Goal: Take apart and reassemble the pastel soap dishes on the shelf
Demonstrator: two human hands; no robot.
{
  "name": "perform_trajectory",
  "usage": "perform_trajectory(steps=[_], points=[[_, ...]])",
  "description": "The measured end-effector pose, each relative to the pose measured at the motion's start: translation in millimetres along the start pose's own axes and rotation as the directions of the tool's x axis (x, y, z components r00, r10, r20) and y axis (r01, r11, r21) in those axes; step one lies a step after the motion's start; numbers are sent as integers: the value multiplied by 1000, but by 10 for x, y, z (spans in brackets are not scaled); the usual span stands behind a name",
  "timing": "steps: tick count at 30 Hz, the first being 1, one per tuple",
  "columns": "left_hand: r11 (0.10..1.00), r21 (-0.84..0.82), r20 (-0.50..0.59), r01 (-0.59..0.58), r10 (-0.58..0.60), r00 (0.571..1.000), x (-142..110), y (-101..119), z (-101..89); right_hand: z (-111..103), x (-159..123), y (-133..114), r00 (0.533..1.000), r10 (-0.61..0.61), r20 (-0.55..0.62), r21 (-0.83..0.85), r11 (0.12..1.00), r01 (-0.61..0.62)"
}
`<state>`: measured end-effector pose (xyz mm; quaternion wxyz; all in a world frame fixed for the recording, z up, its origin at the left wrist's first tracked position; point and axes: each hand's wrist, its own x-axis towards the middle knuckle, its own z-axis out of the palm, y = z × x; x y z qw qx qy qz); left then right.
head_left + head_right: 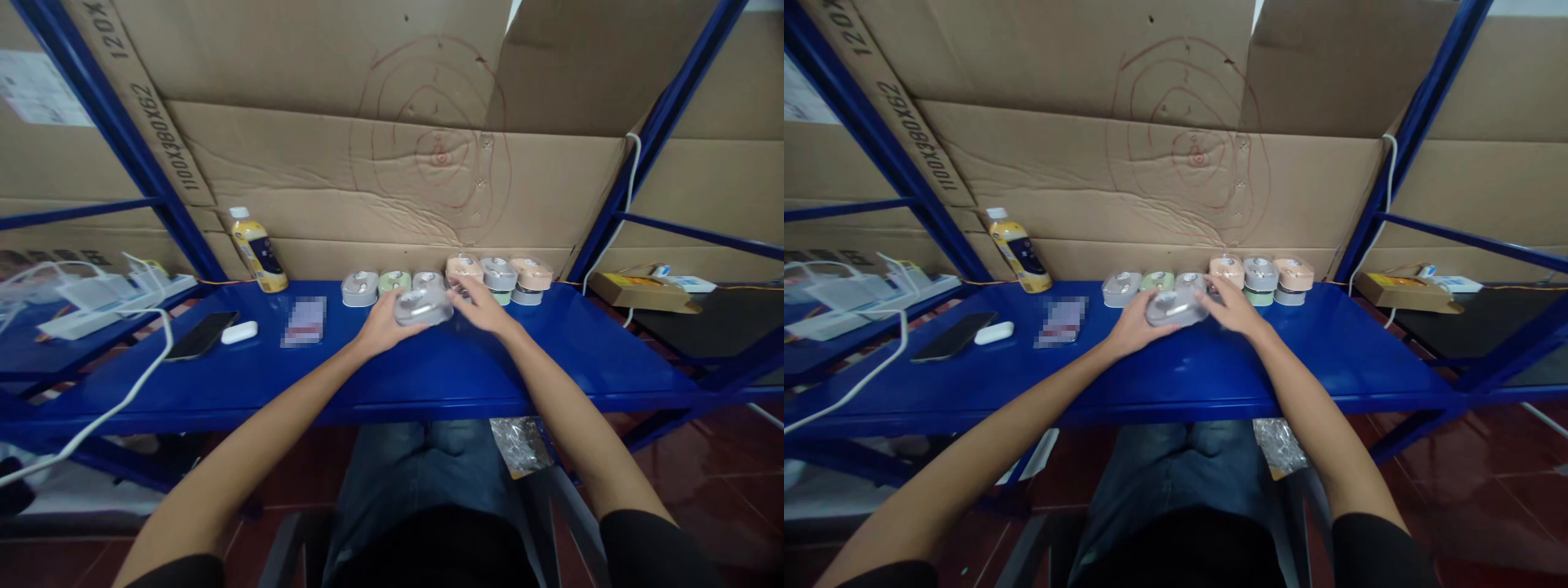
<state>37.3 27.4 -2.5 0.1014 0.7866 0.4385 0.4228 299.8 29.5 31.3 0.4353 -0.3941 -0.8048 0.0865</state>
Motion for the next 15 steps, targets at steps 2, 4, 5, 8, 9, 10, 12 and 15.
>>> perform_trajectory(steps=[2,4,5,8,9,10,12,15], points=[[992,35,-180,125,-117,977,157,63,-41,-132,36,34,976,12,-216,27,1000,-6],[954,72,-282,291,-261,923,379,146,-37,-239,64,87,921,58,-385,46,998,-44],[929,103,-270,356,-319,909,500,190,-8,-276,74,117,890,90,-446,59,996,-71],[851,204,-212,484,-444,870,822,311,189,-316,91,184,823,166,-543,96,986,-136],[827,237,-214,510,-467,858,901,343,280,-312,93,191,817,179,-549,105,984,-145],[805,275,-233,525,-474,849,963,371,375,-302,94,188,817,184,-546,114,983,-145],[777,348,-284,525,-446,849,1043,415,549,-275,92,164,829,183,-529,129,983,-134],[757,399,-314,517,-417,853,1101,466,713,-241,90,129,846,166,-507,128,985,-116]])
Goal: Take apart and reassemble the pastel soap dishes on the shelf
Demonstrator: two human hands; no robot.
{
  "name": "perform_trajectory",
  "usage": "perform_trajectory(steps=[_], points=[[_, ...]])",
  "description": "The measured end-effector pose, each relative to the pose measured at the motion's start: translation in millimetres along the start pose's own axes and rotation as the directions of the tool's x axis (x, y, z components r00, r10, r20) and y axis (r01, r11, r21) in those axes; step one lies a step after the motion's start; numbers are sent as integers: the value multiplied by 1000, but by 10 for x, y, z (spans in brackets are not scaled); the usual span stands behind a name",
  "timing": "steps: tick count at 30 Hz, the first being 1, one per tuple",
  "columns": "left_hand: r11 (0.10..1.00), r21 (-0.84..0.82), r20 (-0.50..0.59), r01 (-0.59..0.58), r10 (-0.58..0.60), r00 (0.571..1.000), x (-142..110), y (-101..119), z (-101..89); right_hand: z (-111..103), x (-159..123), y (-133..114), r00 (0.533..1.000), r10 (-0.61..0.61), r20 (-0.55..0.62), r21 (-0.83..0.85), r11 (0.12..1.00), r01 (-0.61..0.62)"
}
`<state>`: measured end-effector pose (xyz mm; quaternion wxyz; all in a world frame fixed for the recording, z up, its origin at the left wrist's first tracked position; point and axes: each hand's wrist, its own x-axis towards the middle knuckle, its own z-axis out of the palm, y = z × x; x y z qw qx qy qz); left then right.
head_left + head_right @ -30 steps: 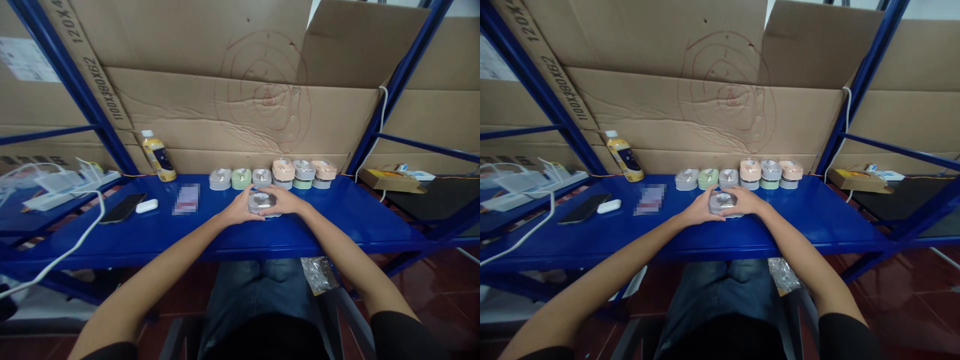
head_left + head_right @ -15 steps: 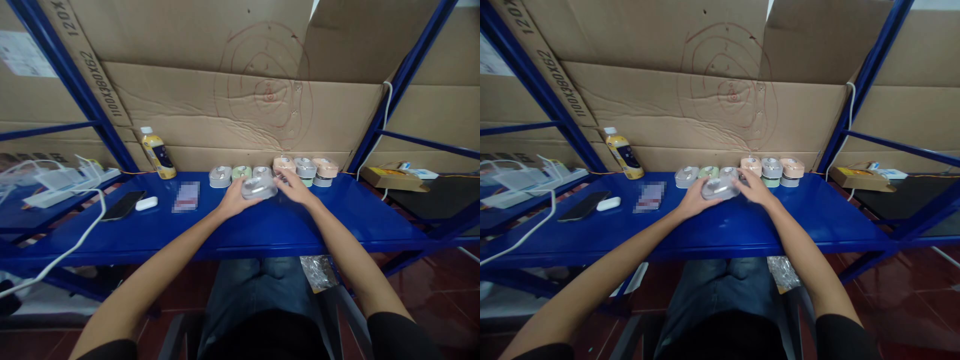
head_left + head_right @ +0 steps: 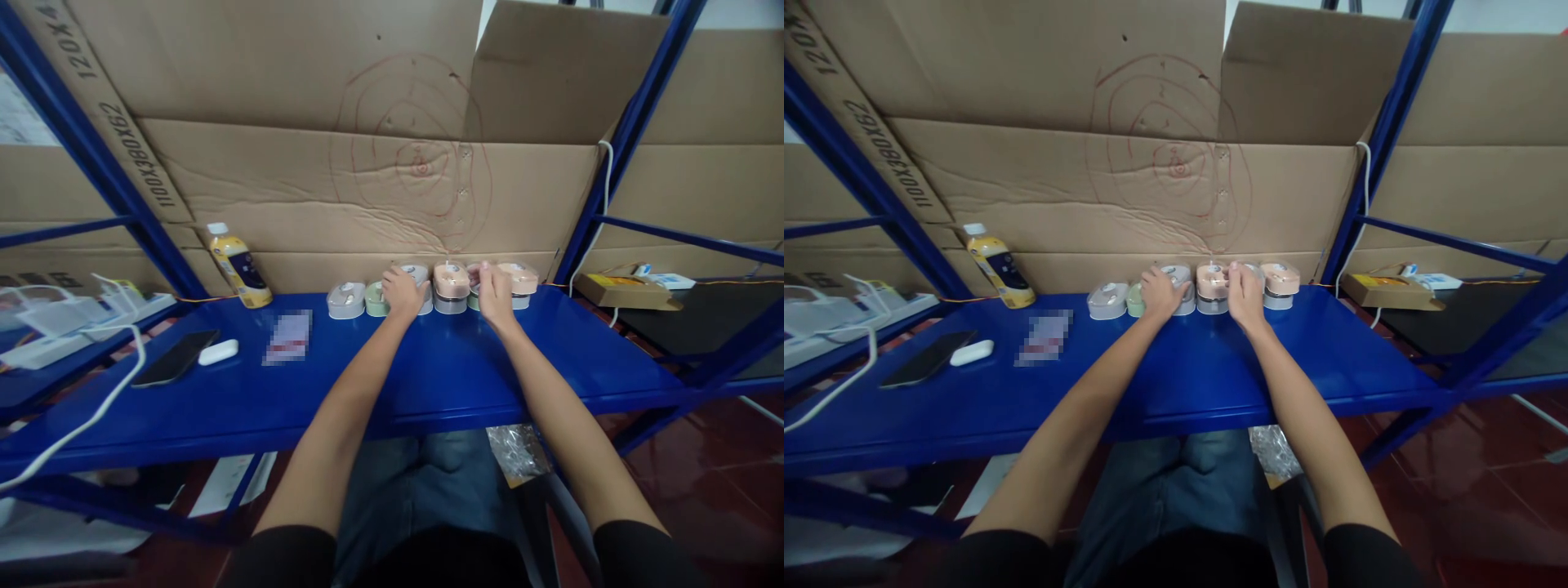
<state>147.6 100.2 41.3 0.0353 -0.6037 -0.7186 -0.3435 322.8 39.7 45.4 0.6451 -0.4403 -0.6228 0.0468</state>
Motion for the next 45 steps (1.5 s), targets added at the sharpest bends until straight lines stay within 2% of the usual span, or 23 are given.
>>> perform_trajectory(steps=[3,7,10,13,17,20,24,26,29,33,35,36,38,39,41,42,43,45], points=[[1000,1,19,5,-5,1000,3,73,6,17,-6,11,1000,-25,17,-5,1000,25],[998,-25,134,-54,57,989,29,101,-65,18,-3,43,999,-48,23,-45,998,49],[989,-76,213,-125,139,967,46,71,-127,4,-6,36,997,-52,52,-64,996,56],[983,-108,248,-148,170,954,81,-28,-218,-11,-11,14,996,-42,72,-75,996,47],[974,-104,212,-202,220,952,169,-386,-393,-20,-17,-16,995,-43,89,-81,995,51],[958,103,166,-267,248,954,226,-807,-491,-15,-30,-39,993,-49,109,-103,993,60],[933,288,315,-215,120,941,234,-1255,-530,-5,-53,-58,985,-59,161,-116,990,79],[925,316,355,-209,90,931,181,-1345,-560,-5,-57,-60,982,-64,179,-118,989,86],[915,351,343,-200,73,936,-33,-1351,-676,-7,-53,-66,981,-68,183,-132,987,93],[908,347,219,-235,165,962,-620,-1310,-882,18,-72,-97,968,-60,245,-141,985,97],[900,330,153,-284,246,957,-959,-1292,-945,50,-120,-131,918,-48,394,-109,989,99],[898,304,148,-318,286,947,-1108,-1277,-963,71,-157,-152,865,-50,499,-87,990,108],[871,242,176,-427,394,902,-1318,-1225,-973,121,-245,-193,713,-84,696,-35,988,151],[851,178,201,-494,460,865,-1368,-1188,-970,148,-290,-211,635,-111,765,-6,984,180],[794,-11,244,-608,591,769,-1356,-1102,-953,200,-366,-232,515,-165,841,51,972,229],[762,-114,252,-638,643,723,-1301,-1061,-940,222,-392,-234,473,-186,861,76,968,241],[732,-209,250,-648,681,689,-1221,-1026,-923,240,-408,-231,444,-197,874,92,965,247],[695,-342,233,-633,715,659,-1020,-990,-874,264,-415,-215,428,-189,884,84,964,251]])
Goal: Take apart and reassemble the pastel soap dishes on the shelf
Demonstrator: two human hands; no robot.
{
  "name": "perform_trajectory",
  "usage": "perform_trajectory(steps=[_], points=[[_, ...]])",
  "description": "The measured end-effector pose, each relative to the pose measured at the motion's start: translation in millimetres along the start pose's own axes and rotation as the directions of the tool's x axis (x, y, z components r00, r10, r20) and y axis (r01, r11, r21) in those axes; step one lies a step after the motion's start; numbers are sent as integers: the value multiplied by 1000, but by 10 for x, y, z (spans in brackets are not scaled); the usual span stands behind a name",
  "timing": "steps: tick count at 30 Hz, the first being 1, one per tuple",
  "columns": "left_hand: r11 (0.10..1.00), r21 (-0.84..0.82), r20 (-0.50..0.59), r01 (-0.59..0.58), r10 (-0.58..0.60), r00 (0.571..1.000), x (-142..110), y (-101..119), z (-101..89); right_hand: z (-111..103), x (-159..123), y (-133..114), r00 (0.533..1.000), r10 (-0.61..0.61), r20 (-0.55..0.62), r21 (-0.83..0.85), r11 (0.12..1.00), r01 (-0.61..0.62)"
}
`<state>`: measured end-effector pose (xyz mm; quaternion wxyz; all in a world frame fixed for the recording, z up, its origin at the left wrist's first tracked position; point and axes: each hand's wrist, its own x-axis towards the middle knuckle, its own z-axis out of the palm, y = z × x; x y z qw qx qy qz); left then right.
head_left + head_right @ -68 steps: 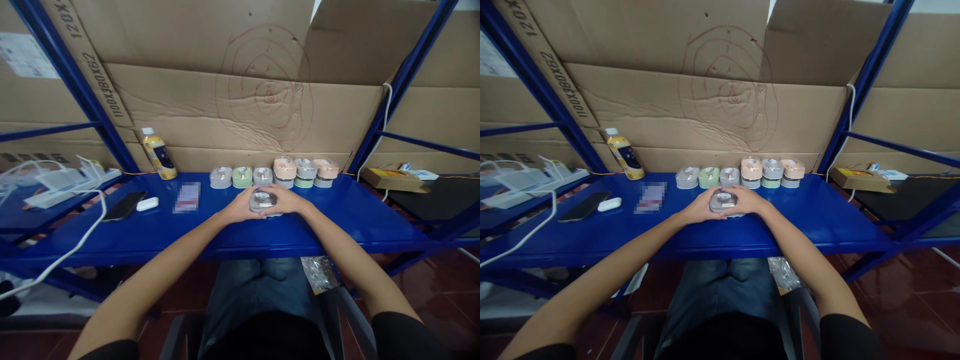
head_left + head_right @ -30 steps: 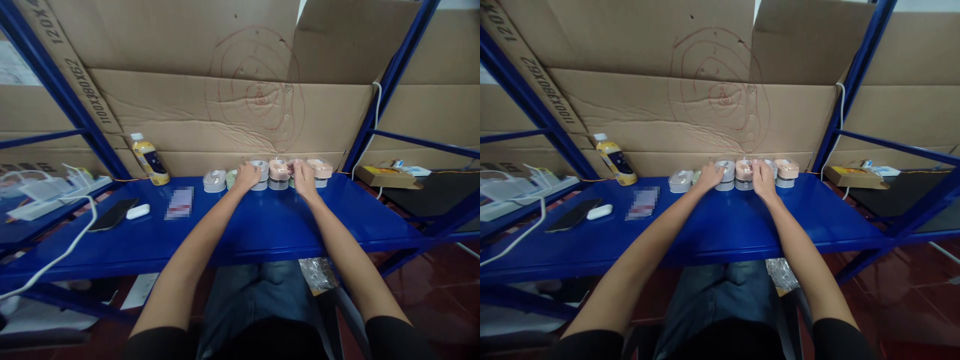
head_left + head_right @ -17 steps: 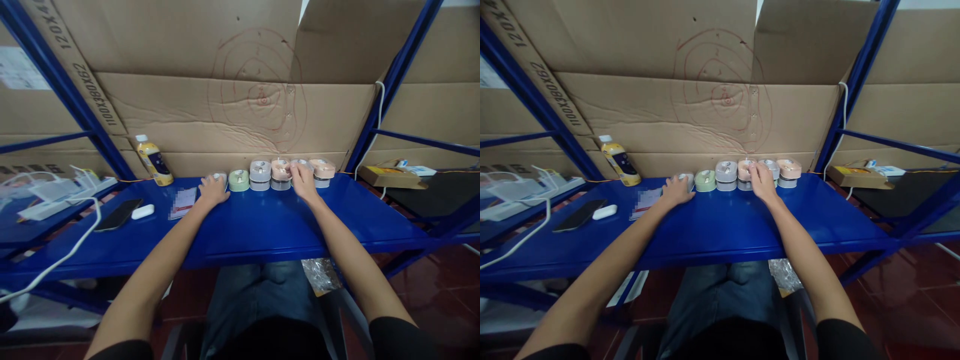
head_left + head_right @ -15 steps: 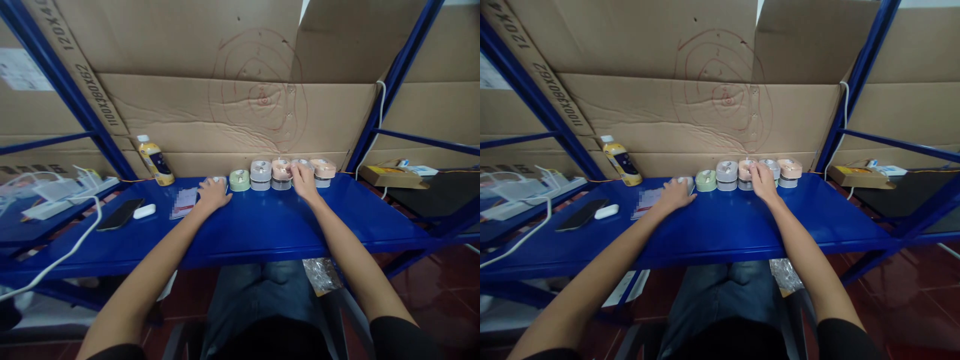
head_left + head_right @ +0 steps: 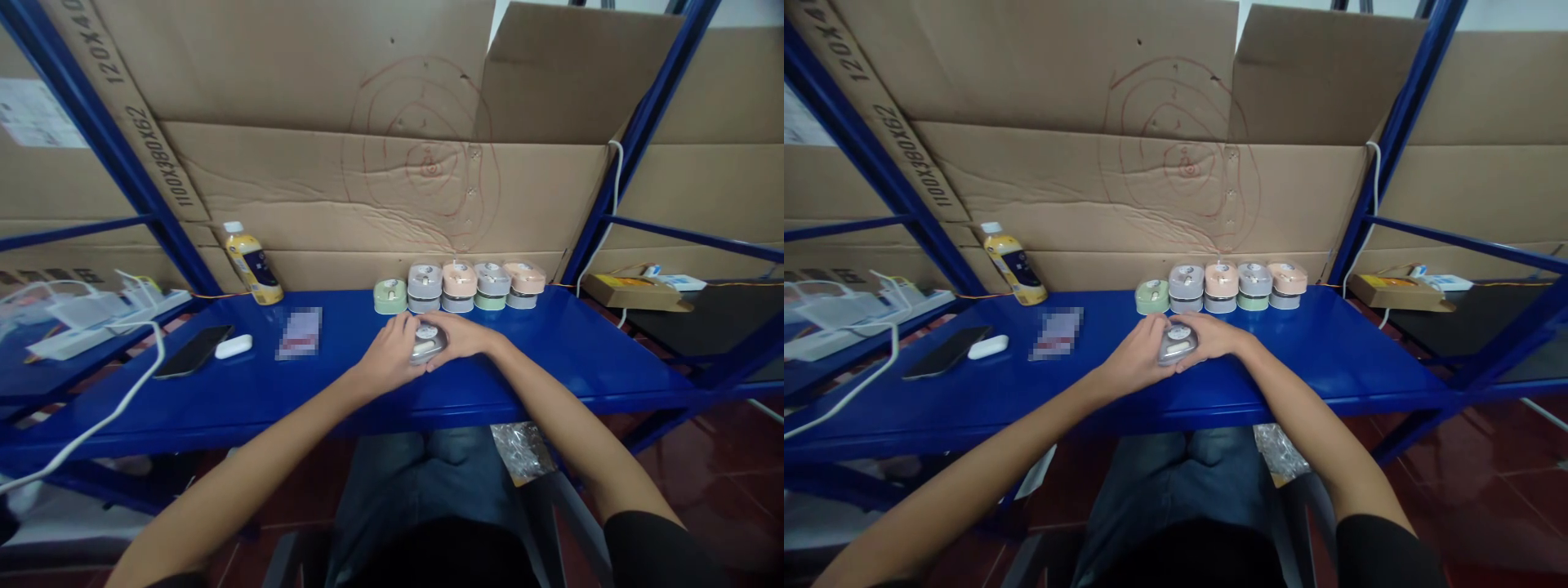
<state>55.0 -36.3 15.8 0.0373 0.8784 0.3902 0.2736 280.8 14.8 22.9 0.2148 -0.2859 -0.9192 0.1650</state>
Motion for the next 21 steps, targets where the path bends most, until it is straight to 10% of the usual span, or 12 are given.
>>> perform_trajectory(steps=[7,21], points=[[930,-366,96,-12,51,994,248,-473,60,-93,-6,3,990,116,-85,-11,993,-117],[983,-174,109,-64,84,990,102,-573,86,-572,-289,272,946,323,-33,250,919,-306]])
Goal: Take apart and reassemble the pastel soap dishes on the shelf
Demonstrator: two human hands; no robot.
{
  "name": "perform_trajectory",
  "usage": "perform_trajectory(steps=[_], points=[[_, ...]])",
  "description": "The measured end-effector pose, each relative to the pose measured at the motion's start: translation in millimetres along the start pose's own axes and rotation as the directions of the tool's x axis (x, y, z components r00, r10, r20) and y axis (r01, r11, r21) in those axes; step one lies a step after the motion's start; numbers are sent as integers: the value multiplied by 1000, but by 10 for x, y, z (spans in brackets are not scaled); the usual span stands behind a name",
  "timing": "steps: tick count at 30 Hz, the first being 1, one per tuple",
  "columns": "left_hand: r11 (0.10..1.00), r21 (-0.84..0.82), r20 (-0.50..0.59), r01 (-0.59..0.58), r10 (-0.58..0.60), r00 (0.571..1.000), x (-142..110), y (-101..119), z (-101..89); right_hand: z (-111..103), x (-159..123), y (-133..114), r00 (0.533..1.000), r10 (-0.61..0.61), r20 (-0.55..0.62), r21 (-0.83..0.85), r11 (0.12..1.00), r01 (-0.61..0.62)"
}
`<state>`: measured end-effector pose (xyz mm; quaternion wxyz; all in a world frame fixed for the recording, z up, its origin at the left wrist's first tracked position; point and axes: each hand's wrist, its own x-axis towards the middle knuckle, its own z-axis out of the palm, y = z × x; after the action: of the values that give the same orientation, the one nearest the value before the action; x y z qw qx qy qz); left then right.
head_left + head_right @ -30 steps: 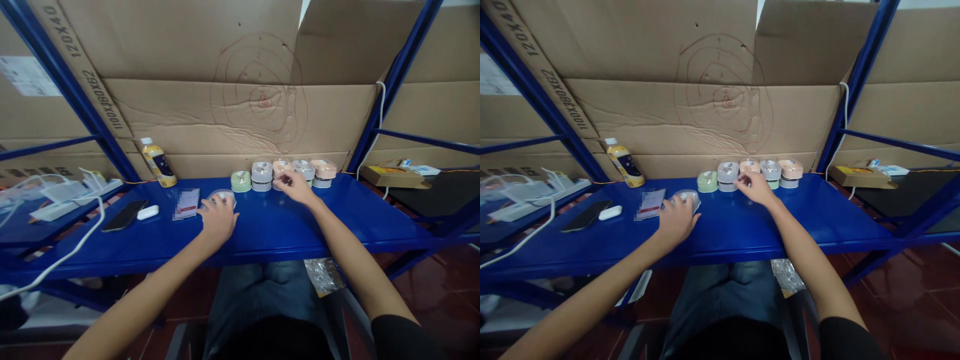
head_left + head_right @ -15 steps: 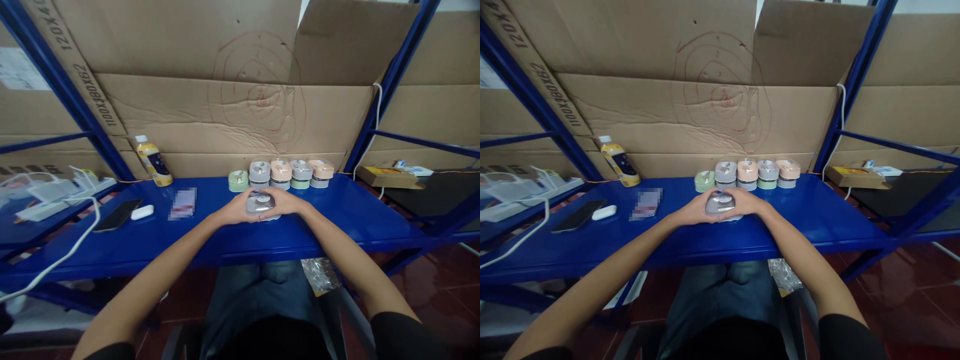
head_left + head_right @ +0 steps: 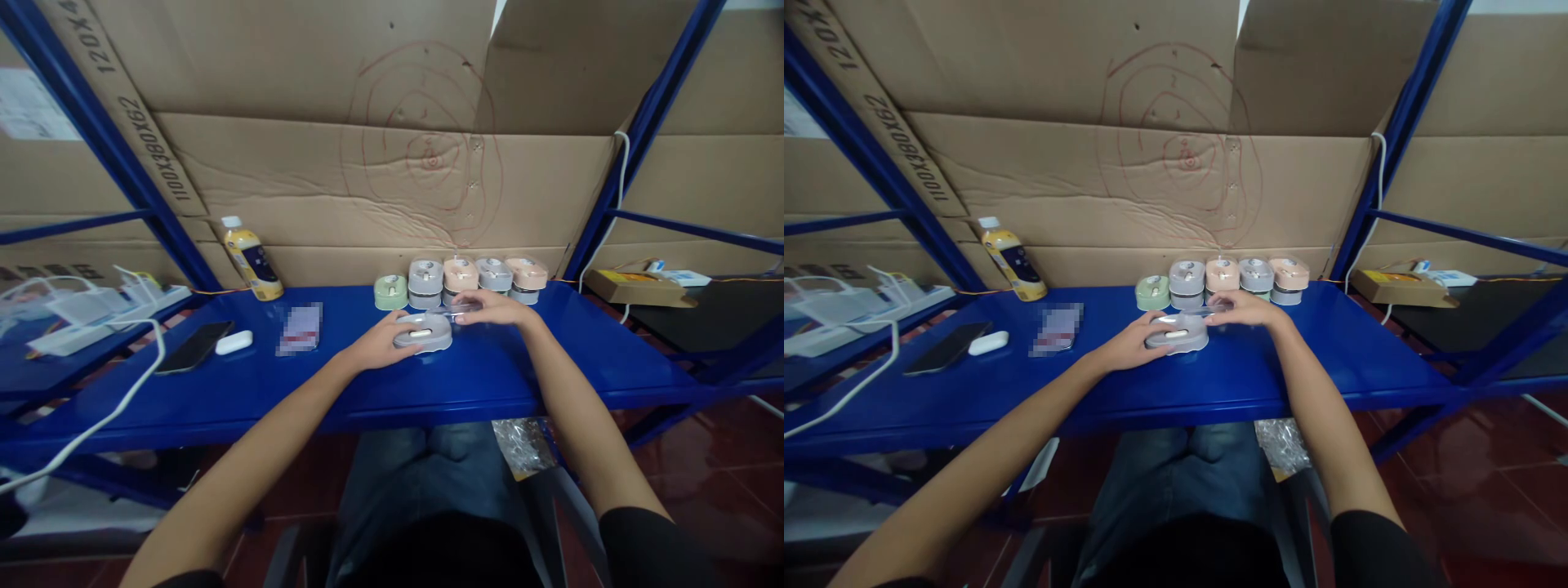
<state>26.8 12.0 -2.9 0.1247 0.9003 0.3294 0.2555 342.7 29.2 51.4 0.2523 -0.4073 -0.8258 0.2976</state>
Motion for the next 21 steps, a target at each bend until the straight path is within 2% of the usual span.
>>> perform_trajectory(steps=[5,8,10,12,14,15,17,19,21], points=[[1000,14,-15,25,-25,1000,7,28,-6,-54,-18,18,982,-27,-185,-18,1000,24],[998,1,-107,63,-63,992,31,1,-24,-19,17,51,965,-31,-259,-52,998,18],[990,-2,-233,144,-141,962,49,-48,-48,1,37,60,948,-35,-317,-67,998,15],[966,-3,-365,258,-242,899,61,-100,-75,10,44,52,918,-40,-394,-51,998,21],[941,1,-430,339,-305,850,59,-127,-97,10,41,30,893,-34,-448,1,999,38],[936,12,-431,351,-311,847,53,-125,-103,10,37,17,888,-26,-460,37,998,49],[950,47,-380,308,-268,885,33,-88,-104,10,30,-6,892,-8,-453,102,993,61],[977,83,-271,197,-168,948,9,-17,-87,17,25,-23,901,-8,-433,115,991,64],[991,102,-145,84,-69,987,-8,60,-60,33,25,-32,908,-38,-416,66,995,72]])
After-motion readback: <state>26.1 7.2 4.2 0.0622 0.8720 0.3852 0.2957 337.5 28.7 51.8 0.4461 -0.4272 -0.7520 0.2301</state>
